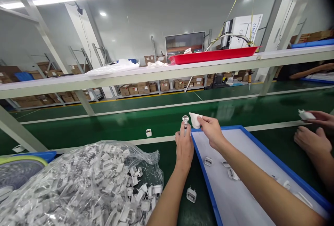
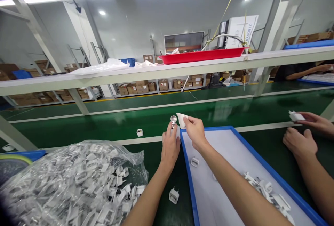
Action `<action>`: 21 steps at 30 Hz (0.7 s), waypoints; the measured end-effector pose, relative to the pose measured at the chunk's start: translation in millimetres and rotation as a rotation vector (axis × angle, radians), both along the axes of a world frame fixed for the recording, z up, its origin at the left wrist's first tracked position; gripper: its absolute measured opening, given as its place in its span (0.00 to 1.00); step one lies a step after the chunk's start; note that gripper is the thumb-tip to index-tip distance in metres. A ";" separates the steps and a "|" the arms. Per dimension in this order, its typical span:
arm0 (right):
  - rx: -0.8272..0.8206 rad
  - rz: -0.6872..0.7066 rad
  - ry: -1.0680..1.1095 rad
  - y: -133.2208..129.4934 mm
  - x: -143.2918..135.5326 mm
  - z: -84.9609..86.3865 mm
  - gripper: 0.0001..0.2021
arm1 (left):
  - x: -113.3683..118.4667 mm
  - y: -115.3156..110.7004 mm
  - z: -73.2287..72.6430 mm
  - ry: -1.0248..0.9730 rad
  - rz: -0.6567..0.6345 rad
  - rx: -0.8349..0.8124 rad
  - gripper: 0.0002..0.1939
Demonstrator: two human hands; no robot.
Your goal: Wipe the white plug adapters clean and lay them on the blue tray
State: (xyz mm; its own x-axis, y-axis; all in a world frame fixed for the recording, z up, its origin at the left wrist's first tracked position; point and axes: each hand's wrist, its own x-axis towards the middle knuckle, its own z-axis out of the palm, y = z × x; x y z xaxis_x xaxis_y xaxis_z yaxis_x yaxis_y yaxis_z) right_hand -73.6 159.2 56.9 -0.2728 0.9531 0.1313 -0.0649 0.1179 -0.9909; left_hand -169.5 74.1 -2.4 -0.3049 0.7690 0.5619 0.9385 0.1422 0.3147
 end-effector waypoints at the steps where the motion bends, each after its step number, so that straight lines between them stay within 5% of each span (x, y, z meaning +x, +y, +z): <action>1: 0.002 0.003 0.003 -0.3 -0.3 0.3 0.14 | 0.8 -0.1 1.1 0.003 0.010 -0.004 0.29; 21: -0.006 -0.010 -0.023 1.0 3.6 -0.3 0.15 | 5.4 -4.8 8.7 0.038 0.041 -0.021 0.28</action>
State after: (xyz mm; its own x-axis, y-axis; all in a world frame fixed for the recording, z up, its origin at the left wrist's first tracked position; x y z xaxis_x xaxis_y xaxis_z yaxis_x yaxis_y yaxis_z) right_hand -70.0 160.2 56.6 -0.2662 0.9565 0.1195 -0.0408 0.1127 -0.9928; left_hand -164.1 69.3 6.2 -0.3149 0.7679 0.5578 0.9431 0.1869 0.2751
